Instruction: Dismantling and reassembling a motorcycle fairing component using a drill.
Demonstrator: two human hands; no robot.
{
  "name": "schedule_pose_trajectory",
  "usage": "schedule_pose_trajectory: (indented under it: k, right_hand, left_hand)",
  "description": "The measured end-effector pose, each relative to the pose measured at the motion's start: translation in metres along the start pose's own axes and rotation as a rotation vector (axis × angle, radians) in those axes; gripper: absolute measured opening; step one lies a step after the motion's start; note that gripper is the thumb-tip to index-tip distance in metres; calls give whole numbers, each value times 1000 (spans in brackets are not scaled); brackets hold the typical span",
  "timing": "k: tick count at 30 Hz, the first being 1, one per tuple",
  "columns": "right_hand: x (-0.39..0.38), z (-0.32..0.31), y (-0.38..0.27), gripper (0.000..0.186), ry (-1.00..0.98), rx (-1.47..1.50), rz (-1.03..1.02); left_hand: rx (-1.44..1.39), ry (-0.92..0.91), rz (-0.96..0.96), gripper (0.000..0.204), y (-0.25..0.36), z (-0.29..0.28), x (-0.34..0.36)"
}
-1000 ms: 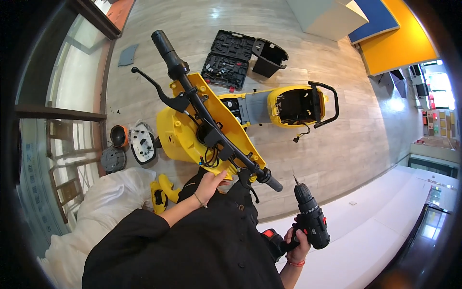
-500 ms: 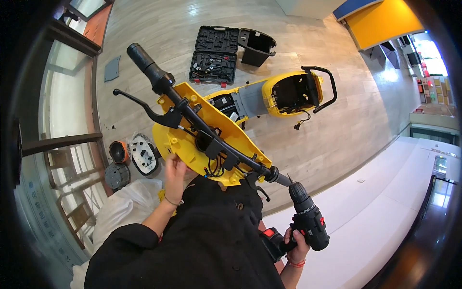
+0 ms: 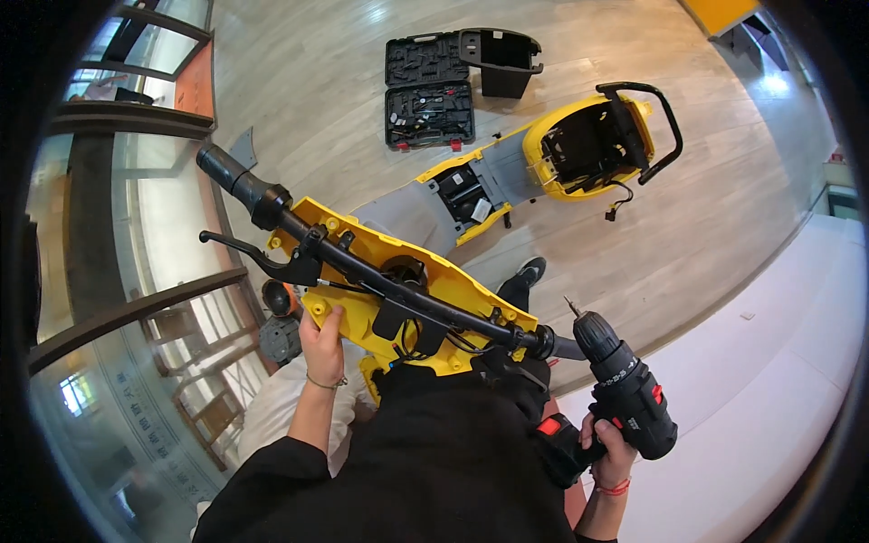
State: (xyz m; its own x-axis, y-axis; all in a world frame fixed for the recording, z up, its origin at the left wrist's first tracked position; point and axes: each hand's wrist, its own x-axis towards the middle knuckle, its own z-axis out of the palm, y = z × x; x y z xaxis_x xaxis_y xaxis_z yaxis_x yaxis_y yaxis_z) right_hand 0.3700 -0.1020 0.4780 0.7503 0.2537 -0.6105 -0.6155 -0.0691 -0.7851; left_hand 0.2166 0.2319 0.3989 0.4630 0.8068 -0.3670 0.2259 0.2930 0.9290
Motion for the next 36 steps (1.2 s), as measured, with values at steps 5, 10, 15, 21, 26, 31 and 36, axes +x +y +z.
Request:
schedule_pose_trajectory:
  k: [5, 10, 15, 21, 26, 31, 36]
  right_hand:
    - [19, -7, -7, 41, 16, -5, 70]
    - [32, -10, -13, 44, 33, -74, 86]
    - [36, -13, -18, 39, 1, -44, 86]
    - [33, -13, -22, 37, 1, -77, 96]
    - [31, -16, -23, 48, 38, -164, 51]
    - [30, -19, -28, 49, 42, -192, 31]
    - [31, -22, -24, 43, -13, -117, 59]
  left_hand:
    - [-33, 19, -22, 20, 1, 2, 0]
    - [-54, 38, -50, 22, 0, 4, 0]
    - [-162, 53, -43, 27, 6, 9, -3]
    - [-250, 91, -59, 23, 6, 13, -3]
    - [-247, 105, -57, 23, -1, 10, -2]
    - [-258, 102, -67, 23, -2, 16, -3]
    - [-237, 72, -49, 33, -5, 2, -3]
